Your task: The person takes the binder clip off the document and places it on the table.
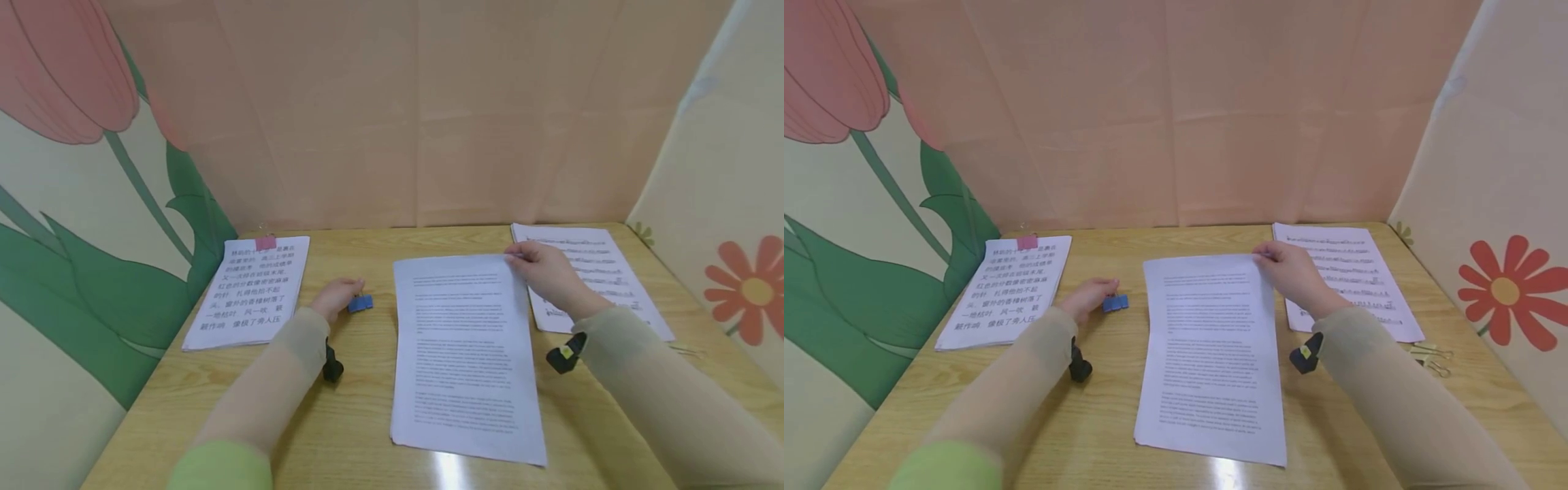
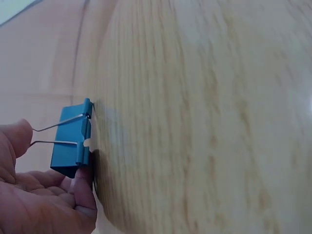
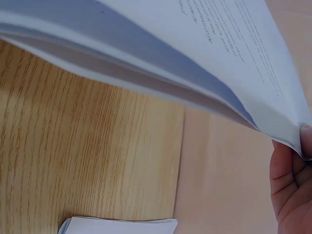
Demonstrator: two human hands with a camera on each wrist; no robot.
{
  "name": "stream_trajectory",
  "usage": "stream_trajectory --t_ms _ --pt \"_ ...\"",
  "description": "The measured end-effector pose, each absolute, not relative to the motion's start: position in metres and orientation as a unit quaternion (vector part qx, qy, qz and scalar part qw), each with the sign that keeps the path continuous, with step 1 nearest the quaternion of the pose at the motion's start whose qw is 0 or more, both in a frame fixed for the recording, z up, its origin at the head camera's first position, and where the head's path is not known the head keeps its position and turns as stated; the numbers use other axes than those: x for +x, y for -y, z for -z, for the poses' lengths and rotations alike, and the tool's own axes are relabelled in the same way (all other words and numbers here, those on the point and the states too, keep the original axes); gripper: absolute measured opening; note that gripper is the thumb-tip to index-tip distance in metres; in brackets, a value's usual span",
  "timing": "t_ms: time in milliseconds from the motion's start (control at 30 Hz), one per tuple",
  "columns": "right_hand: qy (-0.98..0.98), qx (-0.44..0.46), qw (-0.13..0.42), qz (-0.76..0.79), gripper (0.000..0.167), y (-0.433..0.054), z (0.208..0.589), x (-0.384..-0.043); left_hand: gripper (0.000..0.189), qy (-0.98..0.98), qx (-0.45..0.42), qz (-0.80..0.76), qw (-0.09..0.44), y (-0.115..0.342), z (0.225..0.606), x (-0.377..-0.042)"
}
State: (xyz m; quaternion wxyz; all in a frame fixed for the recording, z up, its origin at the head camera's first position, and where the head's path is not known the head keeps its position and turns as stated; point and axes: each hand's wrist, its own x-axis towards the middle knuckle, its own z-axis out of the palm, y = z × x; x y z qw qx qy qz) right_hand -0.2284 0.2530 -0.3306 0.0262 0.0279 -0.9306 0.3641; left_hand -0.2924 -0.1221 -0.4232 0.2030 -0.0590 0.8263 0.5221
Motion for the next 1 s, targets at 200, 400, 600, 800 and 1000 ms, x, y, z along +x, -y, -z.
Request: stream_trajectory --t_ms 200,400,600,800,1000 --pt "0.93 0.029 0.024 -0.365 0.036 -0.254 0.332 -0.229 0.056 -0.841 -0.055 -0.503 0.191 0.117 0.418 -0.29" --pt "0.931 0.03 0.029 -0.363 0.035 -0.255 0.333 -0.229 0.055 -0.837 -0.07 -0.509 0.189 0.115 0.419 -0.29" --pt "0.93 0.033 0.032 -0.364 0.034 -0.256 0.337 -0.234 0.055 -0.841 -0.068 -0.506 0.181 0.114 0.419 -0.289" --pt "0.93 0.037 0.028 -0.363 0.036 -0.255 0.34 -0.238 0.055 -0.845 -0.064 -0.502 0.173 0.113 0.42 -0.288" --pt "0.929 0.034 0.021 -0.368 0.036 -0.254 0.339 -0.24 0.055 -0.855 -0.061 -0.489 0.163 0.112 0.419 -0.287"
